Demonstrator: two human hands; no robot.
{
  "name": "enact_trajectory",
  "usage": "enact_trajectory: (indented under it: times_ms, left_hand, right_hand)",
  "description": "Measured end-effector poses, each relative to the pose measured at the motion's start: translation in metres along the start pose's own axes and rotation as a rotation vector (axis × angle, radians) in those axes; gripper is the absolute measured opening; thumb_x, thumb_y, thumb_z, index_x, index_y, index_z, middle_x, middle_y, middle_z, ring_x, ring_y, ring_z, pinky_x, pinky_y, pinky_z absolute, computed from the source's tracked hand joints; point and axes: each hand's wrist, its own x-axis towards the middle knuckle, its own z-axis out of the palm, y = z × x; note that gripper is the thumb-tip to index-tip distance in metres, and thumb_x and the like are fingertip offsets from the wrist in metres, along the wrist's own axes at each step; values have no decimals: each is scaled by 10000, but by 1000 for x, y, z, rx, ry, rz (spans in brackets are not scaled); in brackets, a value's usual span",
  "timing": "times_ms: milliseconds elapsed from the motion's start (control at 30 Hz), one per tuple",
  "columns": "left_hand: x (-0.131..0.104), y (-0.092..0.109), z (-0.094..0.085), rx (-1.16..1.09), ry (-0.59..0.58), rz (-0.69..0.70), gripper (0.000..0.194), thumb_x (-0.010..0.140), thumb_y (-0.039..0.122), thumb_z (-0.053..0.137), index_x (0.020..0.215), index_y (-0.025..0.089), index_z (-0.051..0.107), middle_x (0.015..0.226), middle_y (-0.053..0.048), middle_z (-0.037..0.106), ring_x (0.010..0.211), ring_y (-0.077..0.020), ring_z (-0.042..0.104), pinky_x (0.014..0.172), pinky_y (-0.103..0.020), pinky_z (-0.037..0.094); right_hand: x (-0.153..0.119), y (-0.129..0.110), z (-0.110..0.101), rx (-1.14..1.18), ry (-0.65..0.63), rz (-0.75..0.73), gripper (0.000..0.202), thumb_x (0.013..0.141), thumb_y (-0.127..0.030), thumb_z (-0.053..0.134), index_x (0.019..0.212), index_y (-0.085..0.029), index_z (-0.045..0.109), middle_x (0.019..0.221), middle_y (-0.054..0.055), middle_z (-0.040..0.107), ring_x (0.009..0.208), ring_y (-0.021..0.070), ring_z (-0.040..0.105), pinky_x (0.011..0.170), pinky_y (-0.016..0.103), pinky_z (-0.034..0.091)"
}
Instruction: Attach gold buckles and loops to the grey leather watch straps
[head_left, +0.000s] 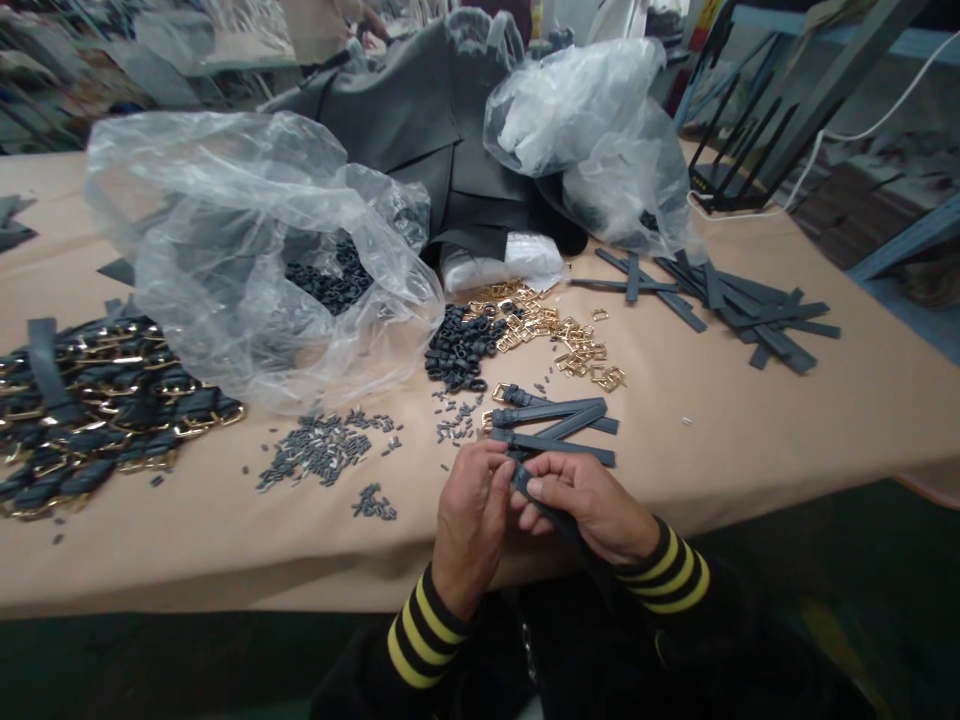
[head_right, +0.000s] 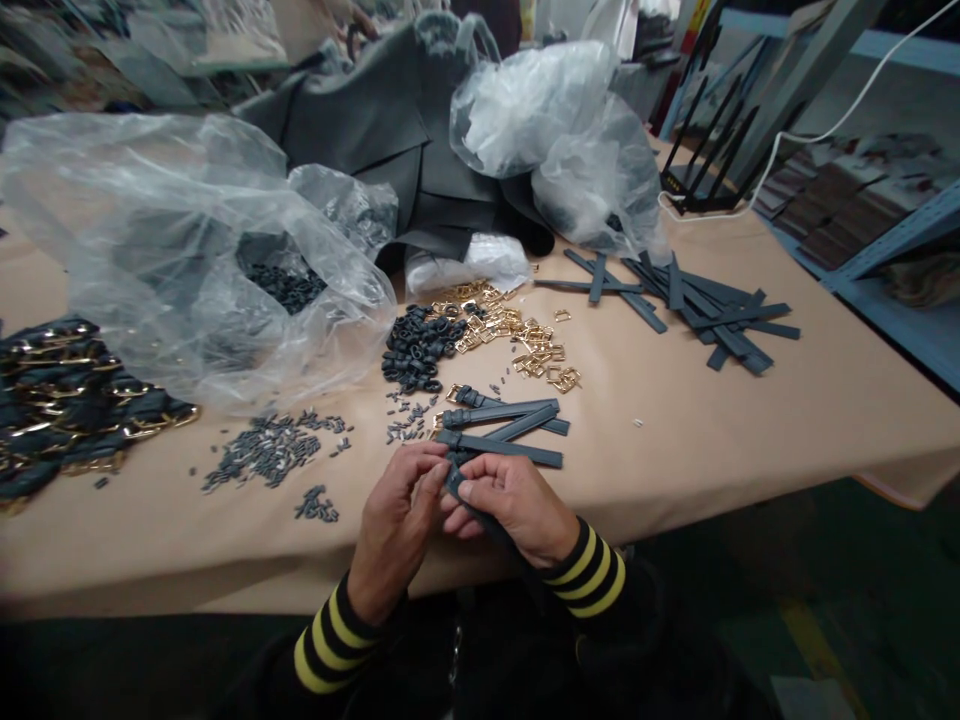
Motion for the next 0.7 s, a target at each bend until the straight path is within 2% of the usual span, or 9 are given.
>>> enact_trajectory:
  times_ms: [100,267,367,533,600,667,700]
  left_hand:
    - [0,2,-4,25,-59,-3,135,794,211,516,835,194,643,877,-54,646,868,-177,585,835,-285,428]
    - [13,7,-15,-84,-118,-185,86,677,235,653,736,176,677,762,-47,672,735,-182,613,708,-257,469]
    - [17,9,-19,-59,-101,-155,66,682,227,644,711,184,684,721,-36,674,705,-176,602,680,-243,456]
    - [14,-2,-19,129,-88,-102,132,754,248,562,698,180,660,624,-26,633,595,-159,565,602,-241,432]
    - [13,-7,-22,201,-37,-40,145,785,243,516,742,175,637,678,-38,627,662,-175,576,646,-269,443]
    - [14,-10,-28,281,126,90,147,796,222,491,851,161,614,918,-91,613,907,-218,558,772,-324,441]
    - [14,-10,-32,316,219,150,178,791,216,499,924,152,598,1065,-119,559,1039,-238,500,832,-351,425]
  right_hand:
    - [6,-6,4,81,12,74,215,728,-289,645,814,-108,570,705,41,653,629,112,650,556,189,516]
    - [15,-12,11,106,-50,115,172,690,-232,666,771,-90,613,672,35,652,616,97,637,548,168,521]
    - [19,-12,14,100,-53,115,151,695,-223,661,751,-93,609,658,37,654,628,113,648,536,173,522]
    - [18,-10,17,100,-58,110,147,710,-223,647,765,-96,597,705,53,674,661,133,667,523,168,518]
    - [16,-11,17,94,-42,123,130,720,-205,632,786,-100,592,737,63,682,667,134,669,528,171,519]
    - [14,-14,18,84,-18,143,102,726,-178,617,794,-108,585,765,68,687,681,135,671,539,178,522]
    - [14,-15,18,80,-12,150,92,727,-167,611,796,-112,583,776,70,688,691,136,671,547,182,522]
